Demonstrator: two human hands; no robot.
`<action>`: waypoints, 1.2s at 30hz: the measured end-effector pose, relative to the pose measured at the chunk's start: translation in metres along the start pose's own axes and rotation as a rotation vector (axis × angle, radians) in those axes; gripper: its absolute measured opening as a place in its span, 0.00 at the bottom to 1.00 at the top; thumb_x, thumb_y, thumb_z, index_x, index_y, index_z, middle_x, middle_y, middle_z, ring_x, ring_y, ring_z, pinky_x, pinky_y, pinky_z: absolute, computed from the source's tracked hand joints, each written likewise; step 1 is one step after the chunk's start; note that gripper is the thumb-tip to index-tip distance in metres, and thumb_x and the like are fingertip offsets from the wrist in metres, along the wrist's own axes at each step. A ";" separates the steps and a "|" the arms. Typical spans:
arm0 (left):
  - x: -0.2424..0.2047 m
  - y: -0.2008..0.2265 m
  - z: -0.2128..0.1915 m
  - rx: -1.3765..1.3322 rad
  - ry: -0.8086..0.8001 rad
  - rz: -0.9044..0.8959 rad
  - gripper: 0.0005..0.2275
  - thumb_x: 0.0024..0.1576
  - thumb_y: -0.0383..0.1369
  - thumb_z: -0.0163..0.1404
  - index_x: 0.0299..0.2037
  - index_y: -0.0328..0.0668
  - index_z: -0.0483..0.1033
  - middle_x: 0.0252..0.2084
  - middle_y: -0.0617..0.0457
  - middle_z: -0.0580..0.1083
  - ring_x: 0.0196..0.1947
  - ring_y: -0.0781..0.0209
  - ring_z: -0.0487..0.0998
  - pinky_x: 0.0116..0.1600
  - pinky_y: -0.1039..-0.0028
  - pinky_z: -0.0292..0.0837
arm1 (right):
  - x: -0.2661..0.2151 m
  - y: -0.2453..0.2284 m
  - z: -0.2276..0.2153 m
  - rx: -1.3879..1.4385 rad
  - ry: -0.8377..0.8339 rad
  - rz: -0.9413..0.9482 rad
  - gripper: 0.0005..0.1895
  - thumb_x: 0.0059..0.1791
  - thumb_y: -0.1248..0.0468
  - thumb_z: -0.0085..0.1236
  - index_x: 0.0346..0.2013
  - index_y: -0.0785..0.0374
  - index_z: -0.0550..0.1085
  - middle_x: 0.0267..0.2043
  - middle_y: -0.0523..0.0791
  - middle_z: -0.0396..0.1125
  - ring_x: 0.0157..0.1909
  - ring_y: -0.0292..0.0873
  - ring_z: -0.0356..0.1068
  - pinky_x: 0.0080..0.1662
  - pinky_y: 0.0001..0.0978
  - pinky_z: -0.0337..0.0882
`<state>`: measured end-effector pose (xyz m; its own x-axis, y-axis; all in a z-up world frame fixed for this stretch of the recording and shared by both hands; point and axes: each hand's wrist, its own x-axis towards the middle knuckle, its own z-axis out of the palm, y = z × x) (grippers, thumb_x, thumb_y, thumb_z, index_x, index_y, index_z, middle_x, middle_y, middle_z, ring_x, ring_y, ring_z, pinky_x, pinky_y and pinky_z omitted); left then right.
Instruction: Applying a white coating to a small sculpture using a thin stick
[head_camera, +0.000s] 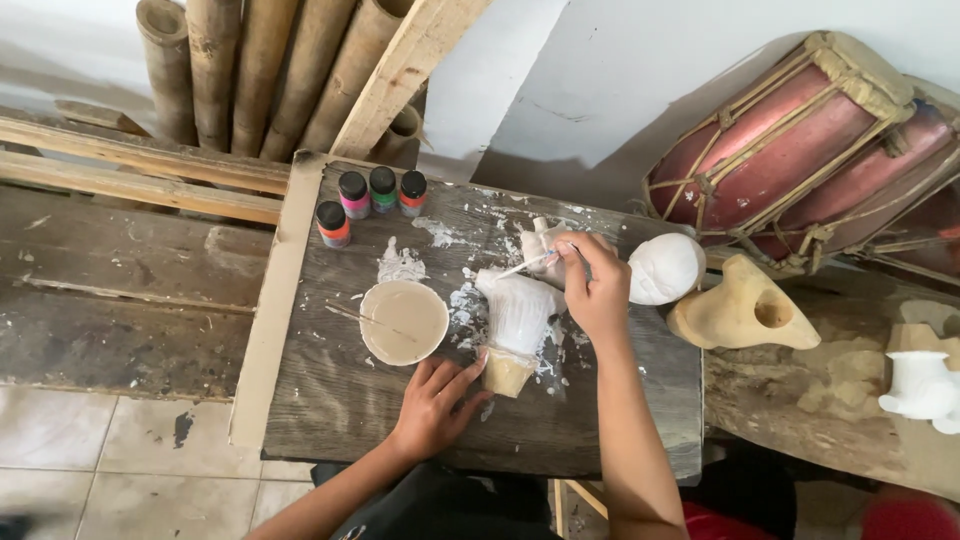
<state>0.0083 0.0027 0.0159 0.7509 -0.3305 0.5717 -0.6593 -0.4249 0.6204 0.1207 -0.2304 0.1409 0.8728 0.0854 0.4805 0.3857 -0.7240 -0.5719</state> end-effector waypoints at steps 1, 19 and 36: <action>-0.001 0.001 0.001 -0.002 -0.002 0.001 0.21 0.61 0.37 0.58 0.62 0.39 0.72 0.36 0.56 0.71 0.34 0.56 0.69 0.45 0.68 0.65 | -0.001 0.000 -0.002 -0.001 0.001 0.003 0.07 0.56 0.71 0.48 0.42 0.65 0.76 0.36 0.44 0.72 0.39 0.43 0.70 0.45 0.33 0.66; -0.005 -0.002 0.002 0.007 0.005 -0.010 0.22 0.61 0.37 0.58 0.63 0.41 0.71 0.37 0.56 0.71 0.36 0.54 0.69 0.48 0.67 0.68 | -0.009 -0.043 -0.031 0.005 -0.099 -0.078 0.11 0.58 0.67 0.44 0.35 0.60 0.73 0.29 0.35 0.70 0.36 0.39 0.67 0.52 0.34 0.63; -0.002 0.000 0.003 -0.016 0.073 0.029 0.22 0.58 0.35 0.62 0.61 0.40 0.73 0.38 0.56 0.72 0.33 0.56 0.68 0.46 0.67 0.66 | -0.020 -0.043 -0.041 0.043 -0.066 -0.054 0.11 0.59 0.65 0.45 0.36 0.61 0.74 0.30 0.37 0.73 0.34 0.38 0.67 0.48 0.32 0.63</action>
<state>0.0067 0.0006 0.0128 0.7274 -0.2796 0.6267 -0.6814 -0.4026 0.6113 0.0742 -0.2294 0.1831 0.8678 0.1690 0.4673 0.4438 -0.6869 -0.5755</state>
